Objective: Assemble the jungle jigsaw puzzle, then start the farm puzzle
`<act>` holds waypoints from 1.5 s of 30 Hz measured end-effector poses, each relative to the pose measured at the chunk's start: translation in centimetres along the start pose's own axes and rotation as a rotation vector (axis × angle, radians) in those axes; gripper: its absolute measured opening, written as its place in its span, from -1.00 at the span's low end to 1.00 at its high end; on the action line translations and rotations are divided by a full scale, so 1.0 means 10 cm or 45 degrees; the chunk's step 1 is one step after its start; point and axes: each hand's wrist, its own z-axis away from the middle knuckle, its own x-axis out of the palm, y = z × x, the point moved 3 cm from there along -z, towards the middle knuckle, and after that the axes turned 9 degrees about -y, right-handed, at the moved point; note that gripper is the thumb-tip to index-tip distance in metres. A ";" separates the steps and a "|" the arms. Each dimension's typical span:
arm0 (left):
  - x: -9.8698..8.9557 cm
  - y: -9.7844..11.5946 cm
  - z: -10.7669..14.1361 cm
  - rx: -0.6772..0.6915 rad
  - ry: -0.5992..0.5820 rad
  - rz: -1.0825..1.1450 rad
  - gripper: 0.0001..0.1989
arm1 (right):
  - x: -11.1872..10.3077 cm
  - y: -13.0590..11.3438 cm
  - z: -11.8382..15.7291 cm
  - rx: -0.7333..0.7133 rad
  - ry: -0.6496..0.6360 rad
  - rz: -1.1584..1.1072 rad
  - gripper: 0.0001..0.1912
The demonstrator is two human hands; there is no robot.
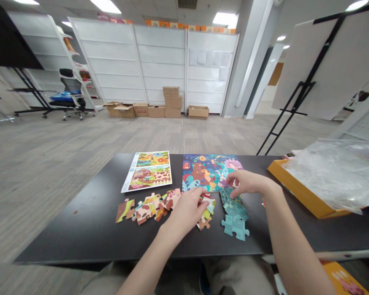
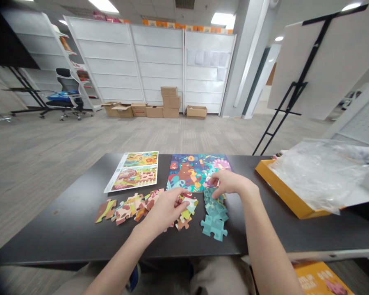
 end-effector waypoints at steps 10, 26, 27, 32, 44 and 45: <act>0.04 0.07 -0.02 -0.016 -0.070 -0.490 -0.77 | 0.05 0.01 -0.06 0.010 -0.014 0.060 -0.60; -0.16 0.06 0.03 0.035 0.041 -0.498 -0.79 | -0.11 -0.09 0.52 -0.234 0.653 -0.186 -0.58; -0.19 0.05 0.03 0.039 0.049 -0.485 -0.79 | -0.06 -0.07 0.63 -0.196 0.764 -0.125 -0.62; -0.31 0.01 0.08 0.080 0.109 -0.417 -0.81 | 0.49 0.07 1.10 -0.060 1.020 0.187 -0.70; -0.35 0.06 0.15 0.166 0.084 -0.387 -0.80 | 1.15 0.27 1.33 0.180 0.878 0.509 -0.67; -0.35 0.06 0.16 0.172 0.075 -0.393 -0.79 | 1.13 0.27 1.32 0.198 0.869 0.497 -0.68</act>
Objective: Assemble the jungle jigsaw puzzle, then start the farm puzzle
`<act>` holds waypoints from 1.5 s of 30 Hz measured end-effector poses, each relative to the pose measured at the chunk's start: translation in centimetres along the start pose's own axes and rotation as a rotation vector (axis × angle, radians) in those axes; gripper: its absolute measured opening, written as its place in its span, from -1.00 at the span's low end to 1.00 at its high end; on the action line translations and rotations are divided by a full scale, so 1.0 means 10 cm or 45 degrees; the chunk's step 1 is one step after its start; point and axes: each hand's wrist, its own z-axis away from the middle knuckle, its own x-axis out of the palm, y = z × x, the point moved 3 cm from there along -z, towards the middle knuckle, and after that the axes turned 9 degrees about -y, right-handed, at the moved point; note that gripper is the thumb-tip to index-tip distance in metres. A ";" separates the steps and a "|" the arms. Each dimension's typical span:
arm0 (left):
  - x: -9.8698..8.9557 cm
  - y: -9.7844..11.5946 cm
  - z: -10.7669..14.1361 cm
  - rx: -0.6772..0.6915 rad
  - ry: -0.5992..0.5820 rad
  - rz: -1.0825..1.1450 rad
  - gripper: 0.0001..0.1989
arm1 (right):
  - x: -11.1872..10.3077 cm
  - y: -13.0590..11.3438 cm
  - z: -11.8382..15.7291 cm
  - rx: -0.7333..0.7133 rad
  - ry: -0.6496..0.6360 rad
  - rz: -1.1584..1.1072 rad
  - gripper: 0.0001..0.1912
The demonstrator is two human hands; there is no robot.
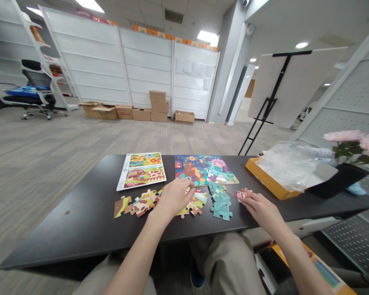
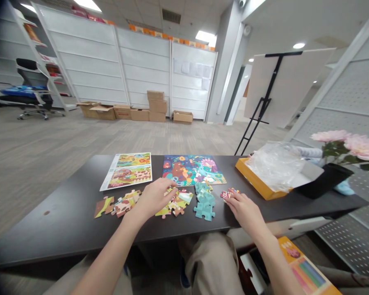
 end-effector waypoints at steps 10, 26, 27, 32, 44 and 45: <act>-0.09 -0.01 0.08 0.013 0.012 -0.032 -0.82 | 0.13 -0.50 -0.07 0.216 -0.026 -0.309 -0.31; -0.09 0.01 0.09 0.008 -0.025 -0.065 -0.81 | 0.21 -0.52 -0.20 0.229 0.121 -0.817 -0.62; -0.08 0.01 0.08 0.016 -0.025 -0.064 -0.81 | 0.22 -0.52 -0.20 0.213 0.108 -0.880 -0.64; -0.05 0.00 0.07 0.046 -0.027 -0.061 -0.82 | 0.13 -0.32 -0.14 0.187 0.232 -0.946 -0.70; -0.06 -0.02 0.12 0.037 -0.038 -0.088 -0.81 | 0.17 0.28 -0.22 0.005 0.247 -0.153 -0.81; -0.06 -0.02 0.12 0.035 -0.044 -0.093 -0.81 | 0.20 0.28 -0.22 -0.034 0.222 -0.151 -0.81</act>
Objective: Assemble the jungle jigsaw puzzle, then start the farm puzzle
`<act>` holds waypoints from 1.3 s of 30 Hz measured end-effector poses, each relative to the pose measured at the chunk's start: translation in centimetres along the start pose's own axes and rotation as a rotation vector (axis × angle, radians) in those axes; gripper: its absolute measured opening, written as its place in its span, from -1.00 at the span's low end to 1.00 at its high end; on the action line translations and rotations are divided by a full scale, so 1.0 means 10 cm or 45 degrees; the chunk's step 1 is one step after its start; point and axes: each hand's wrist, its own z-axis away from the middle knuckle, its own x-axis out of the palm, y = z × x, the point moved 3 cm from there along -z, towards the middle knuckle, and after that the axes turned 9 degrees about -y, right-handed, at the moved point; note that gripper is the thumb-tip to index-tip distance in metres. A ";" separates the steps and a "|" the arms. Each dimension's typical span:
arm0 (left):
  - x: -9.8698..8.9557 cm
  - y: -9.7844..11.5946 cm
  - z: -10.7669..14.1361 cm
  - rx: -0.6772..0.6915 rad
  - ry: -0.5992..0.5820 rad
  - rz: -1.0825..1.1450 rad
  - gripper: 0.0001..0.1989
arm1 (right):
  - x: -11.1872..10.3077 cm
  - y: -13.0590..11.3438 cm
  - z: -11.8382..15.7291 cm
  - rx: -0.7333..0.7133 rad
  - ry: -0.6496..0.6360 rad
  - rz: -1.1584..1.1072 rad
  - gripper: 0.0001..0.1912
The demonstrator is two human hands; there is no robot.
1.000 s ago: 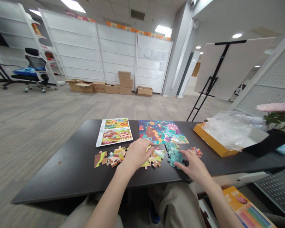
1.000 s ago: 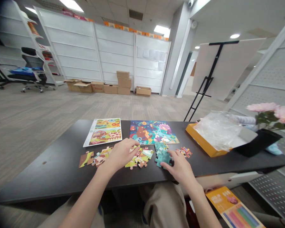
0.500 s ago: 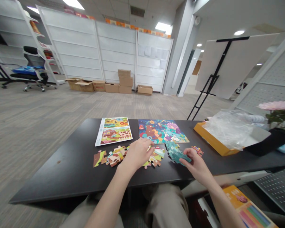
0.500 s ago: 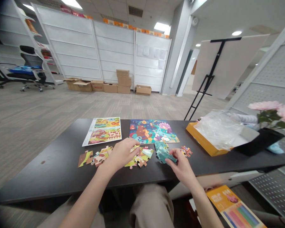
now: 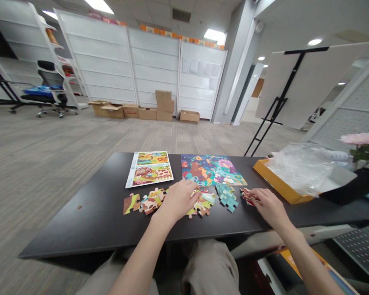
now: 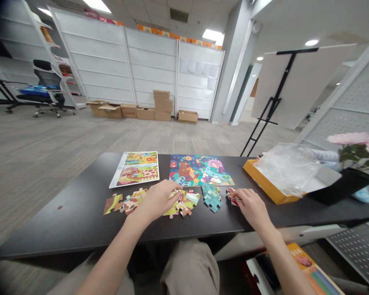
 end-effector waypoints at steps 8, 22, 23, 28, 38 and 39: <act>-0.01 0.00 0.02 -0.014 -0.041 -0.015 -0.83 | 0.03 0.05 0.05 -0.021 -0.074 -0.201 -0.72; 0.04 0.02 -0.03 0.040 -0.043 -0.027 -0.81 | -0.09 -0.37 -0.01 0.063 -0.081 -0.238 -0.68; 0.04 0.03 -0.03 0.044 -0.042 -0.027 -0.81 | -0.07 -0.47 -0.04 0.071 -0.081 -0.217 -0.67; 0.02 0.02 -0.02 0.021 -0.045 -0.022 -0.81 | 0.09 -0.78 -0.11 0.141 -0.137 -0.061 -0.51; -0.10 0.01 0.04 -0.017 -0.051 -0.018 -0.82 | 0.21 -0.78 -0.07 0.255 -0.098 -0.029 -0.55; -0.10 0.01 0.04 -0.012 -0.046 -0.016 -0.82 | 0.21 -0.78 -0.07 0.264 -0.093 -0.030 -0.54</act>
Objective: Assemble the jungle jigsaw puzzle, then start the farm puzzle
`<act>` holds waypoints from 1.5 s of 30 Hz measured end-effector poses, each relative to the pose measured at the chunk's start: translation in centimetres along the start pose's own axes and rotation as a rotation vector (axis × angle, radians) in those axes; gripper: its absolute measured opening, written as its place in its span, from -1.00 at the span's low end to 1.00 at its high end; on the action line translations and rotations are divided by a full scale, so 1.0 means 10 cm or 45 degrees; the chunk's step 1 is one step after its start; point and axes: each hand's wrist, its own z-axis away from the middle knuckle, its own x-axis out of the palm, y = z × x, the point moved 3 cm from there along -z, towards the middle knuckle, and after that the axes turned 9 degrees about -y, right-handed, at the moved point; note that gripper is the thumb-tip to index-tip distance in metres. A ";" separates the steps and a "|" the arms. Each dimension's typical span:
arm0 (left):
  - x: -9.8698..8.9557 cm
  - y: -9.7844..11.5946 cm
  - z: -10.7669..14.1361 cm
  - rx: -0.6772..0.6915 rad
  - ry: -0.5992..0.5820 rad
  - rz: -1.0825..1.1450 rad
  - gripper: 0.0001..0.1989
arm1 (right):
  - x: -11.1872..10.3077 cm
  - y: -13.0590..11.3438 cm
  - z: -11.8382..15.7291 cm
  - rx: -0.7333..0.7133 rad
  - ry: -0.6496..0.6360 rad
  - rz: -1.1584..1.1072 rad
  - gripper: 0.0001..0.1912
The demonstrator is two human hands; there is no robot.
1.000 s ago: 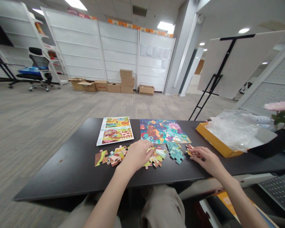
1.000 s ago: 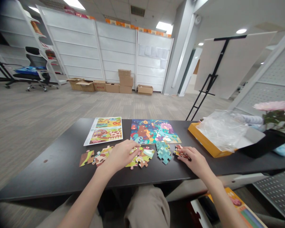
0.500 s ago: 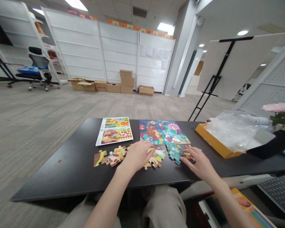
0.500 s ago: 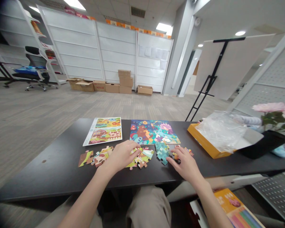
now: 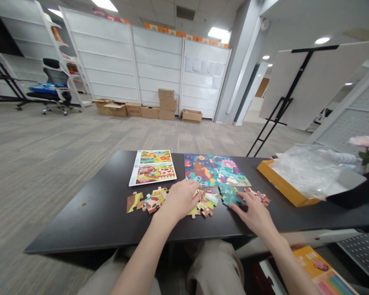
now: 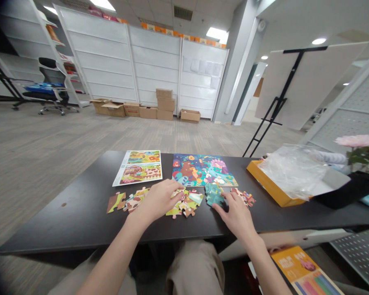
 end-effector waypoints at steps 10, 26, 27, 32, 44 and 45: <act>0.00 0.01 0.01 -0.003 -0.018 0.002 -0.82 | -0.01 -0.01 0.05 -0.001 0.083 0.006 -0.58; 0.08 0.16 0.00 0.178 -0.007 0.059 -0.83 | -0.12 -0.31 0.38 -0.413 0.172 -0.337 -0.81; 0.11 0.21 0.00 0.227 -0.023 0.057 -0.84 | -0.10 -0.32 0.41 -0.442 0.143 -0.337 -0.80; 0.30 0.43 -0.01 0.405 -0.160 -0.011 -0.87 | -0.05 -0.33 0.43 -0.493 0.008 -0.367 -0.81; 0.47 0.55 -0.03 0.450 -0.232 -0.106 -0.78 | -0.07 0.11 -0.01 -0.253 0.066 -0.209 -0.68; 0.48 0.56 -0.03 0.457 -0.231 -0.112 -0.77 | -0.05 0.13 -0.01 -0.259 0.068 -0.204 -0.68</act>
